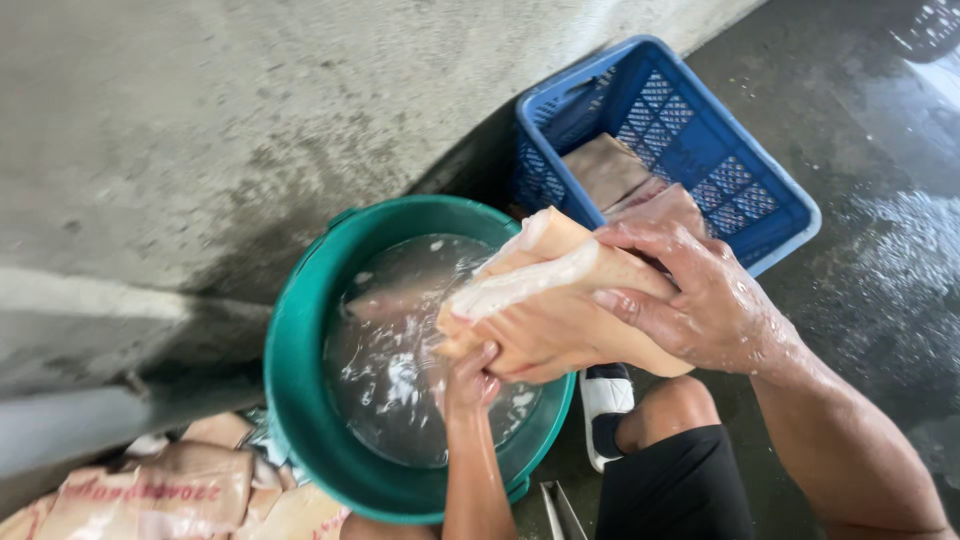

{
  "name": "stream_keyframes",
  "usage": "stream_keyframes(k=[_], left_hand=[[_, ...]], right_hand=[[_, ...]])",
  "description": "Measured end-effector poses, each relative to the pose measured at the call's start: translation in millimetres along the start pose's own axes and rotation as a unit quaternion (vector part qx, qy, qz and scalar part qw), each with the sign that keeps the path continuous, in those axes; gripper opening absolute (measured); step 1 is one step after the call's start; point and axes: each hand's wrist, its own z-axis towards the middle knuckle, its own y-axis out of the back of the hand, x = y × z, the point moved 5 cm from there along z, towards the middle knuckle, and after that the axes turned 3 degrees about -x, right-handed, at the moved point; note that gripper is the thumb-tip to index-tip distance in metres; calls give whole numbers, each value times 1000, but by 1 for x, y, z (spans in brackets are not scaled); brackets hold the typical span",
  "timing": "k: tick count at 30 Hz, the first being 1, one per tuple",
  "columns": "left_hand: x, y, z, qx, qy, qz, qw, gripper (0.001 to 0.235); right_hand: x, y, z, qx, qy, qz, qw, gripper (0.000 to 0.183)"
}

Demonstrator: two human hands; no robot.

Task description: The person repeatedly washes large flat pieces of raw meat in a green bucket of water, then places them into a blue basket. The person handles the meat by hand, submerging and rubbing each piece before transferring it.

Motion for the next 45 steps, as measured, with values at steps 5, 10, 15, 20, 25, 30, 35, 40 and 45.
stream_keyframes(k=[5, 10, 15, 20, 25, 30, 35, 40, 45], left_hand=[[-20, -61, -3, 48, 42, 82, 995, 71], [-8, -141, 12, 29, 106, 186, 976, 49], [52, -209, 63, 38, 189, 158, 969, 46], [110, -237, 127, -13, 190, 172, 967, 56], [142, -238, 186, -79, 172, 228, 955, 65], [157, -211, 245, -205, 210, 234, 927, 58], [173, -138, 309, -242, 99, 287, 922, 43], [213, -39, 352, -316, -31, 469, 824, 39], [245, 0, 365, -392, 7, 633, 667, 31]], right_hand=[[-64, 28, -13, -32, -110, 48, 992, 53], [-130, 78, -21, -103, -167, 149, 969, 49], [-217, 119, -12, -65, -242, 71, 966, 40], [-305, 113, -10, -63, -314, 35, 947, 39], [-401, 63, 3, -39, -376, 7, 926, 42], [-473, -14, 34, -32, -328, 55, 943, 40], [-545, -95, 58, -11, -357, 92, 929, 39], [-593, -175, 53, -1, -312, 77, 947, 33], [-614, -208, 29, -34, -301, -52, 952, 35]])
